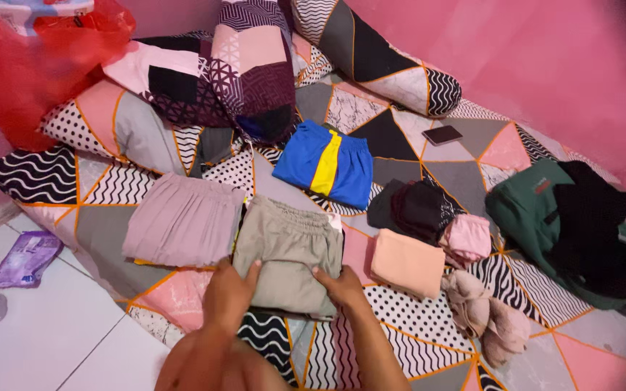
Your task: The person folds several pieces of clothing on a bed, including a pink cloth, a beige bra, a beige tank top, and a white lace bra. The person then stacks folded shorts and shirts on the bed.
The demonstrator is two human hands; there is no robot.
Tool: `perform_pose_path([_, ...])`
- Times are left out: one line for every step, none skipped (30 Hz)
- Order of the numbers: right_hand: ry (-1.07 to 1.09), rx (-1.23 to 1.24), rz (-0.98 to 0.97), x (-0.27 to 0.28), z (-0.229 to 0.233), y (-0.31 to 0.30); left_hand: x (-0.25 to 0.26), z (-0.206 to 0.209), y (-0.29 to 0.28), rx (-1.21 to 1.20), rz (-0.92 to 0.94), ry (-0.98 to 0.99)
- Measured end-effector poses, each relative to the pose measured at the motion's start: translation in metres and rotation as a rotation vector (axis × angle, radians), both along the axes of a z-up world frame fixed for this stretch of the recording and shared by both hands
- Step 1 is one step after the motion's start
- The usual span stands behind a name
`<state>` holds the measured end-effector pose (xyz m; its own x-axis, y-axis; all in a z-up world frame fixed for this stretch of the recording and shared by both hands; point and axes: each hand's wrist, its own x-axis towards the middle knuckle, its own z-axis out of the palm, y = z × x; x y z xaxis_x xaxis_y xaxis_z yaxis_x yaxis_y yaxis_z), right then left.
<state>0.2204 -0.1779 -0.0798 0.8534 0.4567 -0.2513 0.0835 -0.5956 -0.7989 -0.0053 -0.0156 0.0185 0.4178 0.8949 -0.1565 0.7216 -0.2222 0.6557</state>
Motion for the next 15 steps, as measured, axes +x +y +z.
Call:
perform_pose_path([-0.137,-0.008,-0.004,0.016,-0.005,-0.001,0.000,0.005,-0.005,0.101,-0.010,-0.031])
perform_pose_path([-0.272,-0.014,-0.008,0.028,-0.011,0.000,0.003,0.009,-0.007,0.199,-0.027,-0.086])
perform_pose_path([-0.365,0.067,-0.032,0.044,-0.016,0.002,0.008,0.013,-0.010,0.296,-0.042,-0.141])
perform_pose_path([-0.459,0.145,-0.060,0.065,-0.019,0.008,0.015,0.016,-0.013,0.393,-0.058,-0.196])
perform_pose_path([-0.344,0.243,-0.113,0.088,-0.022,0.018,0.025,0.018,-0.014,0.459,-0.120,-0.174])
perform_pose_path([-0.224,0.341,-0.166,0.111,-0.025,0.032,0.035,0.020,-0.012,0.526,-0.184,-0.150])
perform_pose_path([0.117,0.487,-0.242,0.134,-0.027,0.046,0.044,0.020,-0.011,0.592,-0.249,-0.125])
perform_pose_path([0.460,0.624,-0.312,0.160,-0.028,0.062,0.054,0.019,-0.012,0.622,-0.261,-0.109])
perform_pose_path([0.808,0.750,-0.380,0.183,-0.031,0.079,0.063,0.017,-0.012,0.652,-0.273,-0.094])
perform_pose_path([0.917,0.736,-0.442,0.203,-0.035,0.093,0.070,0.013,-0.011,0.678,-0.286,-0.078])
perform_pose_path([1.025,0.719,-0.505,0.221,-0.041,0.107,0.075,0.009,-0.007,0.592,-0.297,-0.047])
perform_pose_path([1.134,0.699,-0.569,0.233,-0.048,0.119,0.078,0.004,-0.003,0.504,-0.307,-0.016])
perform_pose_path([1.120,0.788,-0.557,0.242,-0.056,0.130,0.082,0.000,0.002,0.417,-0.316,0.015])
perform_pose_path([1.109,0.876,-0.548,0.247,-0.064,0.140,0.085,-0.004,0.004,0.395,-0.320,0.046])
perform_pose_path([1.096,0.964,-0.539,0.251,-0.070,0.147,0.087,-0.006,0.005,0.372,-0.323,0.078])
